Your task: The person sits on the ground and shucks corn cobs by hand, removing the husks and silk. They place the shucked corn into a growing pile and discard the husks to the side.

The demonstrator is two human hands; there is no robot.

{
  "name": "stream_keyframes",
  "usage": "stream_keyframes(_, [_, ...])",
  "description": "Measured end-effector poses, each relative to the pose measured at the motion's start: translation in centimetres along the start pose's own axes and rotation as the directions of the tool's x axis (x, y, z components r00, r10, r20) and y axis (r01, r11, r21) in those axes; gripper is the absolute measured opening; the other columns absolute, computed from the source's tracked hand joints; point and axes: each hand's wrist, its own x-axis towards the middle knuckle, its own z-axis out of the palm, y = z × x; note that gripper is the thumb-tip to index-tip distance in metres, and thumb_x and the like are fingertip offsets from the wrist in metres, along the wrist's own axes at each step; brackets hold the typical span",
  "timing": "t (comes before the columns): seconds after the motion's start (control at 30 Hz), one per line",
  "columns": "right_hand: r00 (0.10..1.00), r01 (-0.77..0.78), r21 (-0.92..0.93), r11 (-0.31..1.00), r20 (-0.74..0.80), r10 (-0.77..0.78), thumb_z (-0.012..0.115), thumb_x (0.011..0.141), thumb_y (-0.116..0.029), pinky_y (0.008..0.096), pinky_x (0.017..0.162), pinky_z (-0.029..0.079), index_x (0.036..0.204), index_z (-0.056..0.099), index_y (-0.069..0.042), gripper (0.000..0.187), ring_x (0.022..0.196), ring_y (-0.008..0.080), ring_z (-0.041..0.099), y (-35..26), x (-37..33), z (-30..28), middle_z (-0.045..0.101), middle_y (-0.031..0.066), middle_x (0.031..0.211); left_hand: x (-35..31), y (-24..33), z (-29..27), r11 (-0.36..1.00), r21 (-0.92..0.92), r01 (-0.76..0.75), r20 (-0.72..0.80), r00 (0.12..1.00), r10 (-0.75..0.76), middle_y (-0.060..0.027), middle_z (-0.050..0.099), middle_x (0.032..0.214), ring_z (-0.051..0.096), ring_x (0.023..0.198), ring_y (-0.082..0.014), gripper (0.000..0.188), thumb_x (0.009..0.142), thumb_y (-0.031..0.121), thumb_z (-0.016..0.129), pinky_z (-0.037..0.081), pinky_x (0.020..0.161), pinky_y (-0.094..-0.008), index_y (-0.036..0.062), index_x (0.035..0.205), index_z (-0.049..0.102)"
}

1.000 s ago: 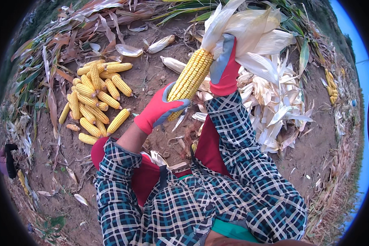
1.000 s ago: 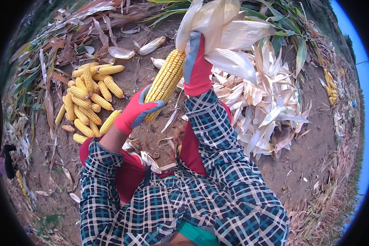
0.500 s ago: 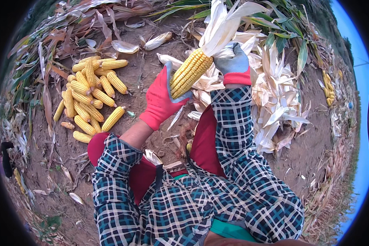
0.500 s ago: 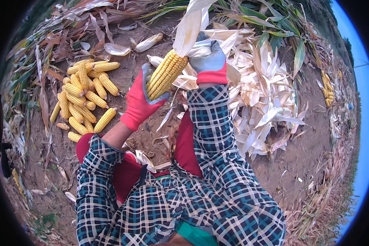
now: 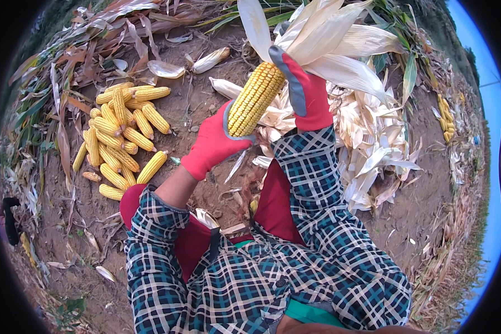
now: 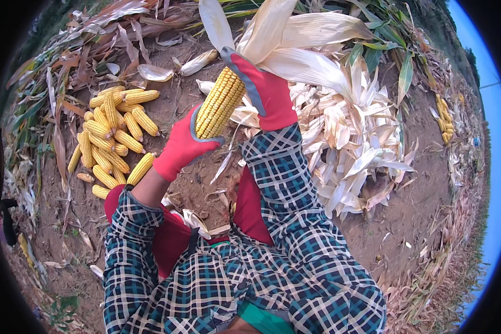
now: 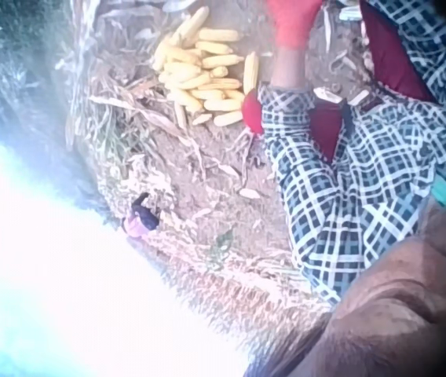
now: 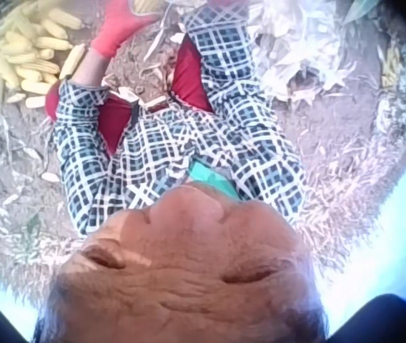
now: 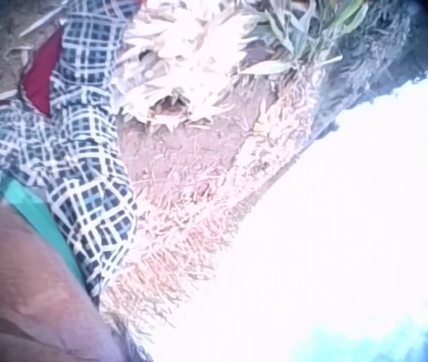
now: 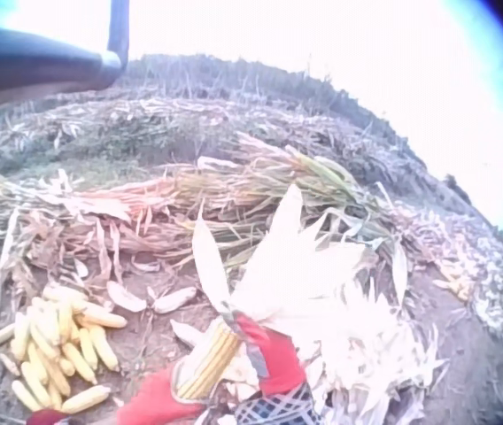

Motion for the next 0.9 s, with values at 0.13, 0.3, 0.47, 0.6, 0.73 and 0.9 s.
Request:
stream_keyframes(0.13, [0.959,-0.208,0.046,0.977,0.205,0.195,0.077,0.076,-0.035,0.0296,0.083,0.047,0.110,0.063,-0.001,0.051,0.092,0.0154,0.060,1.6,0.0,3.3,0.066,0.0085,0.101,-0.3,0.9,-1.3,0.938,0.345,0.030,0.001,0.999,-0.032,-0.0153,0.062,0.106,0.062,0.098,-0.0314,0.087,0.062,0.029,0.079,0.050,0.081,-0.0404,0.0062,0.135,0.038])
stream_keyframes(0.3, [0.975,-0.002,-0.238,0.971,-0.215,-0.051,0.072,0.074,-0.030,0.0399,0.069,0.049,0.079,0.066,-0.003,0.028,0.075,0.0331,0.062,4.5,1.3,8.1,0.064,0.0149,0.081,-0.3,-1.1,-2.1,0.760,0.643,0.093,-0.067,0.996,-0.065,-0.0203,0.057,0.113,0.060,0.099,-0.0346,0.092,0.064,0.029,0.078,0.049,0.081,-0.0415,0.0014,0.138,0.032])
stream_keyframes(0.47, [0.986,0.152,-0.150,0.977,-0.044,-0.160,0.064,0.085,-0.038,0.0320,0.083,0.049,0.109,0.064,-0.001,0.044,0.092,0.0236,0.066,2.7,0.7,7.5,0.069,0.0135,0.096,-0.3,-1.1,-3.3,0.769,0.632,0.096,-0.082,0.995,-0.057,-0.0207,0.059,0.113,0.061,0.099,-0.0338,0.091,0.064,0.029,0.079,0.050,0.082,-0.0403,0.0012,0.138,0.033])
stream_keyframes(0.6, [0.960,-0.269,0.547,0.792,0.216,0.177,0.057,0.091,-0.031,0.0288,0.071,0.044,0.105,0.056,0.000,0.035,0.078,0.0171,0.055,1.2,1.5,7.2,0.061,0.0097,0.087,-2.1,-0.1,-3.3,0.907,0.418,0.040,-0.024,0.999,-0.033,-0.0188,0.063,0.109,0.064,0.097,-0.0314,0.082,0.064,0.028,0.079,0.050,0.082,-0.0380,0.0013,0.132,0.040])
stream_keyframes(0.73, [0.949,-0.227,0.922,0.314,0.138,0.283,0.055,0.091,-0.022,0.0217,0.048,0.041,0.090,0.060,-0.003,0.019,0.049,0.0084,0.047,-0.8,2.0,3.3,0.056,0.0007,0.065,-3.1,0.6,-0.6,0.995,0.076,-0.061,-0.025,0.998,0.063,-0.0146,0.064,0.105,0.066,0.086,-0.0236,0.068,0.070,0.024,0.077,0.052,0.077,-0.0348,0.0008,0.125,0.045])
stream_keyframes(0.9, [0.967,-0.176,0.884,-0.433,0.238,0.093,0.053,0.088,-0.015,0.0190,0.048,0.039,0.090,0.065,-0.005,0.015,0.048,0.0067,0.047,0.8,2.0,2.3,0.056,0.0000,0.065,-4.0,3.6,1.1,0.362,-0.803,0.474,0.457,0.879,-0.138,-0.0126,0.061,0.100,0.065,0.082,-0.0221,0.053,0.084,0.027,0.067,0.055,0.070,-0.0335,0.0018,0.125,0.044])
